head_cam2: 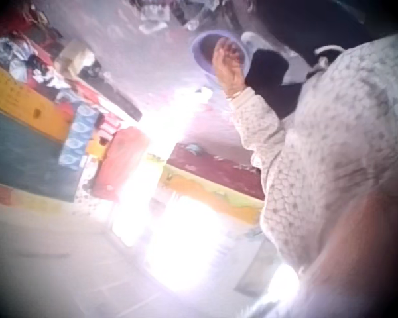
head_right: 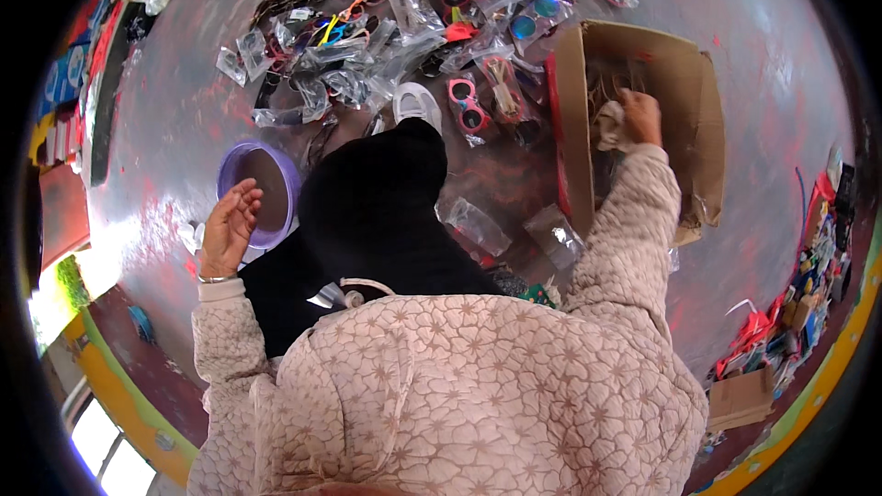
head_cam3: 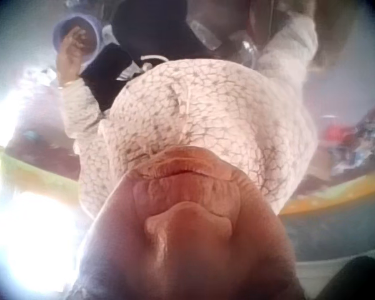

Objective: The person wipes a pair of sunglasses with a cloth, places them into a plastic bag, seals the bag, and then places it into a cardboard box.

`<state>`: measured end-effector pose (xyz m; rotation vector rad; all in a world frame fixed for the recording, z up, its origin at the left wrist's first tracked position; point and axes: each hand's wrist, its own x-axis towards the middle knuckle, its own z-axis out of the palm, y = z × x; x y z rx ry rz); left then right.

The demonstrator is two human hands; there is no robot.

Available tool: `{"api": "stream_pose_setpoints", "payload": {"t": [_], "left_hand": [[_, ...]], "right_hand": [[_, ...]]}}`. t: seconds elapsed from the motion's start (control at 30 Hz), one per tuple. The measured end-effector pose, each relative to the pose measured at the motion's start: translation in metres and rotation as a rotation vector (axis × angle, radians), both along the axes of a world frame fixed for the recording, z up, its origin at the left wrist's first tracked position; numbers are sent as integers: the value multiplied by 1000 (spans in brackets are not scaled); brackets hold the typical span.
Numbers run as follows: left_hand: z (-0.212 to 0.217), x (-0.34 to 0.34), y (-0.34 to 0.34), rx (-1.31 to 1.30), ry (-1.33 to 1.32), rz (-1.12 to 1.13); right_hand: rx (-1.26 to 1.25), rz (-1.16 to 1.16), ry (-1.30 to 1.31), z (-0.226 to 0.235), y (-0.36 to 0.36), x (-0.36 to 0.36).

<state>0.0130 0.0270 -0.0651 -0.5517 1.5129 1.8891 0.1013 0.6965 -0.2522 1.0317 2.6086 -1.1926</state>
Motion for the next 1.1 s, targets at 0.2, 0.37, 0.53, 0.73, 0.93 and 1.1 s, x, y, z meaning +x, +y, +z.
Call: {"api": "stream_pose_setpoints", "payload": {"t": [0.2,0.37,0.53,0.73,0.93,1.1], "left_hand": [[-11,-21,-26,129,6,153],[-5,-40,-10,454,109,234],[16,-41,2,798,124,198],[18,-47,-28,637,295,599],[3,-33,-60,937,259,546],[33,-43,-45,808,266,411]], "right_hand": [[-1061,-328,560,183,-39,-41],[-828,165,630,255,-168,-179],[-863,1338,787,201,-421,-265],[-310,1479,807,207,-573,-231],[-195,1570,1148,189,-579,-215],[-743,1620,1208,126,-585,-285]]}}
